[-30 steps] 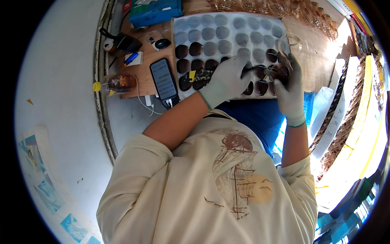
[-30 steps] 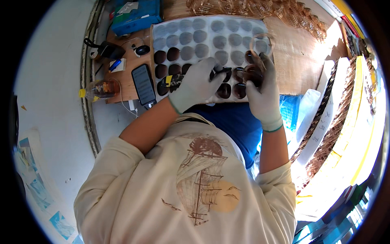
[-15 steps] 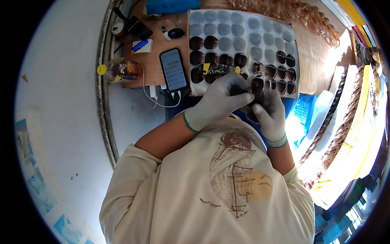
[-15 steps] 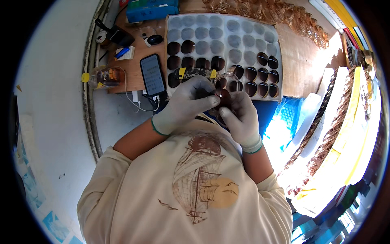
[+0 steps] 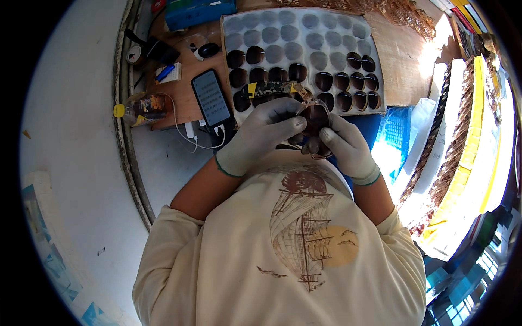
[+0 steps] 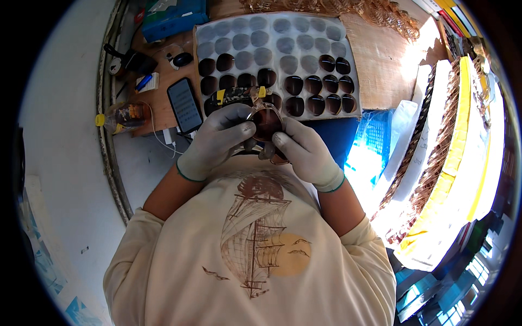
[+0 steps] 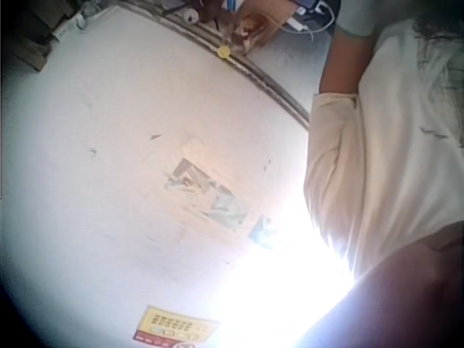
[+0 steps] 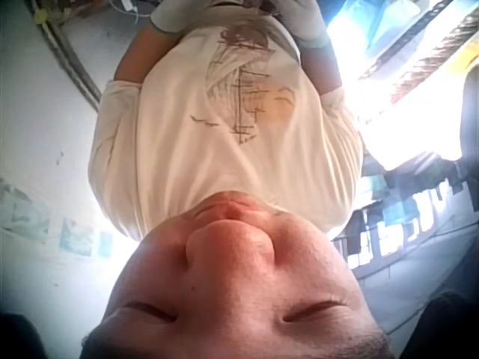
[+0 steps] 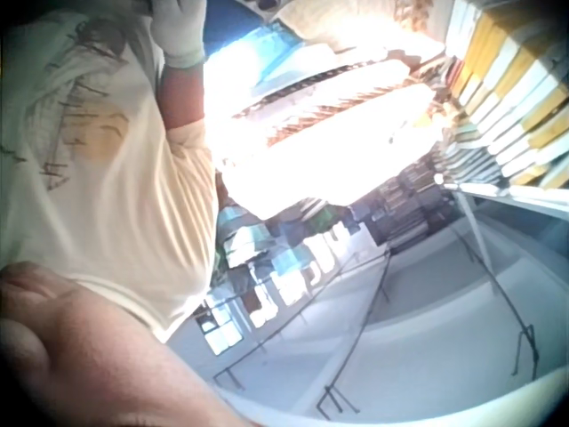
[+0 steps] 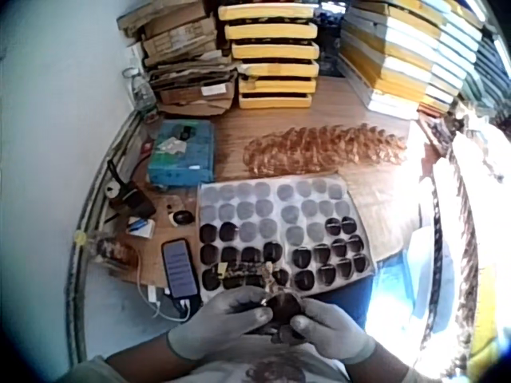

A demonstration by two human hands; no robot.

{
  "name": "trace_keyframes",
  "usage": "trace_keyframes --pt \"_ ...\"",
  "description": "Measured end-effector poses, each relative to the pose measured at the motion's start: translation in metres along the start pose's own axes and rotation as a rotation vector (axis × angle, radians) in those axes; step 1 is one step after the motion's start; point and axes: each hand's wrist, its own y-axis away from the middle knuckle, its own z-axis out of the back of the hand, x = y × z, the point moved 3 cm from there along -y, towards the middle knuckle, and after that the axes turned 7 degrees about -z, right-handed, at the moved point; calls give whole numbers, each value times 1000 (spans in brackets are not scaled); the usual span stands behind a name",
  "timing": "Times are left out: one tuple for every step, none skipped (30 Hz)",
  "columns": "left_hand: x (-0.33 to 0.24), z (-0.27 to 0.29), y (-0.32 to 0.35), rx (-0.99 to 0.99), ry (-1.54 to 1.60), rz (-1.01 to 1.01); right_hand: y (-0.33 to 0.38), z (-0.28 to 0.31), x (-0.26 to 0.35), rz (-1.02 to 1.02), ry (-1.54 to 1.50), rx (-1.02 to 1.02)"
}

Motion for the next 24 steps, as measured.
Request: trace_keyframes --pt "-1 -1 -1 3 -5 -9 1 -2 0 14 -23 -13" --pt "-1 -2 -1 0 -10 -17 1 -3 -1 25 -47 -20" --pt "-2 -3 0 -5 -16 -25 2 -4 1 41 -62 -32" --pt "-3 -4 -1 7 -37 -38 3 -5 3 58 -77 -43" --pt "-5 -6 -1 20 -58 -51 4 -7 4 74 -91 -55" --pt "-6 -8 -1 32 -79 -65 5 -8 1 79 -93 -65" --pt "-7 -10 -2 12 -102 -69 5 -8 -3 84 -94 -74" --pt "-8 -12 -3 -4 -123 -74 6 -8 -5 90 -95 -88" --pt "-9 -13 -4 -20 -145 -78 8 -10 -6 113 -100 -99" --pt "-9 -14 -4 -8 -157 -88 10 -12 -5 136 -105 -110" --pt "-10 -14 -3 1 -166 -99 10 -12 -4 158 -108 -118" --pt "-11 -15 -3 10 -176 -111 11 -11 -5 144 -93 -95" --pt "-13 -15 -1 -6 -178 -92 12 -6 -7 129 -78 -73" --pt "-17 -17 2 -17 -183 -74 12 -4 -8 119 -64 -55" --pt "-19 -19 5 -27 -187 -56 13 -6 -9 120 -57 -74" --pt "-18 -19 8 -33 -183 -49 15 -11 -9 121 -51 -92" --pt "-18 -16 11 -32 -180 -48 16 -13 -8 128 -41 -115" --pt "-19 -15 13 -32 -178 -46 17 -16 -7 111 -67 -82" --pt "-22 -15 18 -51 -148 -32 17 -19 -7 94 -93 -49" --pt "-21 -14 26 -73 -114 -12 18 -21 -9 70 -121 -16" --pt "-21 -11 30 -95 -80 8 14 -21 -11 82 -34 -14" --pt "-26 -6 32 -59 -106 5 9 -21 -8 74 -65 58" --pt "-34 -1 34 -25 -129 7 4 -21 -6 61 -99 131" --pt "-40 1 36 10 -151 9 0 -21 -5 48 -133 203"
